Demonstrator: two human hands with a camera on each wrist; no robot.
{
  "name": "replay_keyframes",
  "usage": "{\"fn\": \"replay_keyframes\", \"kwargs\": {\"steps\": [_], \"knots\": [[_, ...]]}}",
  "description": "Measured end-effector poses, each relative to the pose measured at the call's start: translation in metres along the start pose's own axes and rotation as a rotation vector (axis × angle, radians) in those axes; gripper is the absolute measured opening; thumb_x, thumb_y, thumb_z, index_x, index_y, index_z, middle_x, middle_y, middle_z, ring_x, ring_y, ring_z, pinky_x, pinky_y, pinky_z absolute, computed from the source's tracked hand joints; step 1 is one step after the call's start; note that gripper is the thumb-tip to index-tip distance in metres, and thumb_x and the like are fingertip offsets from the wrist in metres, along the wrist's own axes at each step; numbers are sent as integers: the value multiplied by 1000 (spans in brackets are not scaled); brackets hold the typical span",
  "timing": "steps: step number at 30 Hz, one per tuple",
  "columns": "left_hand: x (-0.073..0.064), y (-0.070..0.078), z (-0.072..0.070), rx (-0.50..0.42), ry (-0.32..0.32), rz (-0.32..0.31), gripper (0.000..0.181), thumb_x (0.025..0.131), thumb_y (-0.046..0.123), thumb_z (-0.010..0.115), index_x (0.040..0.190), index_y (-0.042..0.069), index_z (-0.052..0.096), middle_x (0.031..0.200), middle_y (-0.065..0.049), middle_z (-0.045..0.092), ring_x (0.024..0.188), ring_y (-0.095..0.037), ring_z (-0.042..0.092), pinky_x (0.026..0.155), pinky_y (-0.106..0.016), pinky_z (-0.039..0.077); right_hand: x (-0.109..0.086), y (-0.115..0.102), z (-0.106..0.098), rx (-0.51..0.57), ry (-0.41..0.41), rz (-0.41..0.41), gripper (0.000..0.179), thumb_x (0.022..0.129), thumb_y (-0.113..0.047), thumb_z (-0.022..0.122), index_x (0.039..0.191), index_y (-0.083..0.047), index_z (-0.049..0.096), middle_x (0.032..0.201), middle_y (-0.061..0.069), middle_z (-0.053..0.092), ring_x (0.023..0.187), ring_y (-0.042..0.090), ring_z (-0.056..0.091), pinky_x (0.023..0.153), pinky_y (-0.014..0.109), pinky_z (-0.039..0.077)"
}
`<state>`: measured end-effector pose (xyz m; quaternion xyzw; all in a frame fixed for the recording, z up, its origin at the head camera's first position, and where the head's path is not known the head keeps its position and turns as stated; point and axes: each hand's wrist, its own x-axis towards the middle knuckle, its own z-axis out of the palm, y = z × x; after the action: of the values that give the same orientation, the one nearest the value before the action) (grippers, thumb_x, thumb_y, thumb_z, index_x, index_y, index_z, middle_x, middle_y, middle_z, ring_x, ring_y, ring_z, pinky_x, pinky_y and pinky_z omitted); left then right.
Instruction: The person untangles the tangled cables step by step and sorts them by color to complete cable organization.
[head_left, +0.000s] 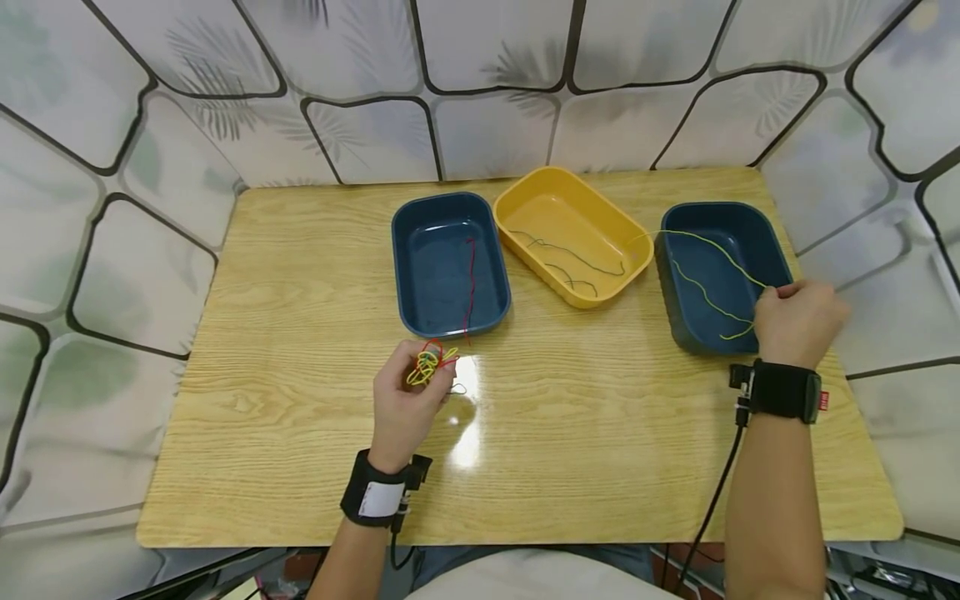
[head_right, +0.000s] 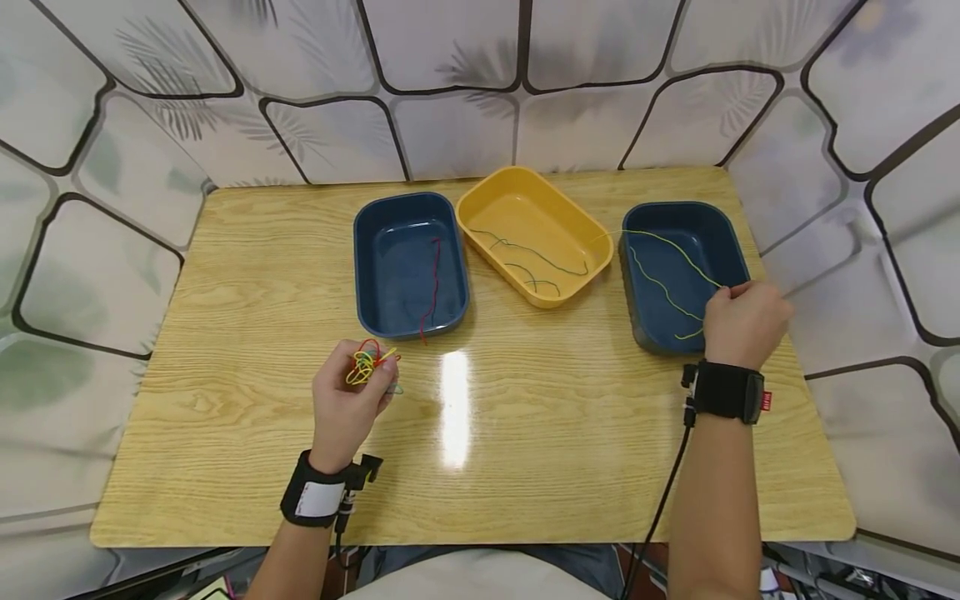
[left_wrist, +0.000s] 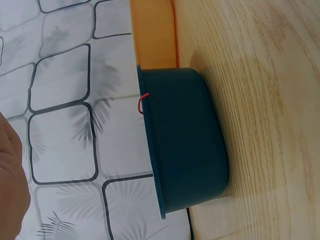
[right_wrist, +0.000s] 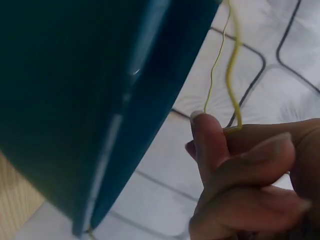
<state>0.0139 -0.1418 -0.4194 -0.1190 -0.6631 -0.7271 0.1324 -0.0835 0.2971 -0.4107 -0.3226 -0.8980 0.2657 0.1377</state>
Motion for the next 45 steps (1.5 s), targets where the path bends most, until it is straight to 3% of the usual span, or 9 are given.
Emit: {"fn": "replay_keyframes", "kwargs": {"steps": [5,14,17,22,25,29,36,40,45], "knots": [[1,-2,-1,13,-15,13,14,90,-15,61,100,-5,59,82,-11,55,56,-15,52,45,-23,46,4,5,1,-39,-39,55,33,95,-9,48,71,4,66,74,23,65,89,49,59,55,40,40],[1,-1,0,32,-28,-23,13,91,-12,63,98,-2,60,83,-12,56,57,-16,53,46,-24,47,10,10,5,-59,-77,109,34,98,-14,47,95,9,73,44,-14,46,95,48,62,63,47,48],[1,0,-1,47,-25,-31,13,92,-12,63,98,-2,60,82,-12,57,57,-16,54,46,-24,48,11,10,7,-58,-77,100,37,100,-17,47,101,10,73,45,-6,53,94,46,62,62,43,46],[1,0,-1,68,-20,-46,13,92,-11,63,99,0,61,83,-12,59,57,-16,56,46,-24,49,10,10,10,-51,-65,88,41,102,-25,48,102,10,69,94,27,66,99,50,57,75,57,47],[1,-1,-1,75,-20,-49,13,92,-10,64,99,0,61,83,-12,59,57,-17,56,46,-25,49,8,9,9,-58,-68,82,41,102,-27,49,100,10,67,107,31,62,101,52,55,79,60,45],[1,-2,-1,66,-36,-48,10,93,-8,65,100,-2,62,83,-13,59,57,-19,55,47,-27,50,3,5,7,-66,-25,34,42,102,-28,49,103,10,68,102,29,63,100,50,55,76,57,43],[5,-1,1,35,-62,-41,16,94,-7,66,110,-7,63,93,-17,63,60,-29,58,52,-32,54,-32,-35,3,75,75,-389,37,102,-27,55,103,6,72,88,25,68,77,40,58,72,45,40],[6,-1,6,27,-75,-23,17,92,-13,65,107,-6,63,96,-16,64,62,-31,60,53,-29,55,-62,-65,9,212,-48,-663,24,100,-20,64,105,1,74,87,17,70,65,25,56,59,27,36],[6,0,10,25,-93,-13,14,92,-11,66,104,-3,63,98,-16,64,63,-29,61,54,-31,56,-101,-96,18,357,-242,-973,14,91,-7,75,105,-3,75,84,6,69,59,11,53,57,20,39]]}}
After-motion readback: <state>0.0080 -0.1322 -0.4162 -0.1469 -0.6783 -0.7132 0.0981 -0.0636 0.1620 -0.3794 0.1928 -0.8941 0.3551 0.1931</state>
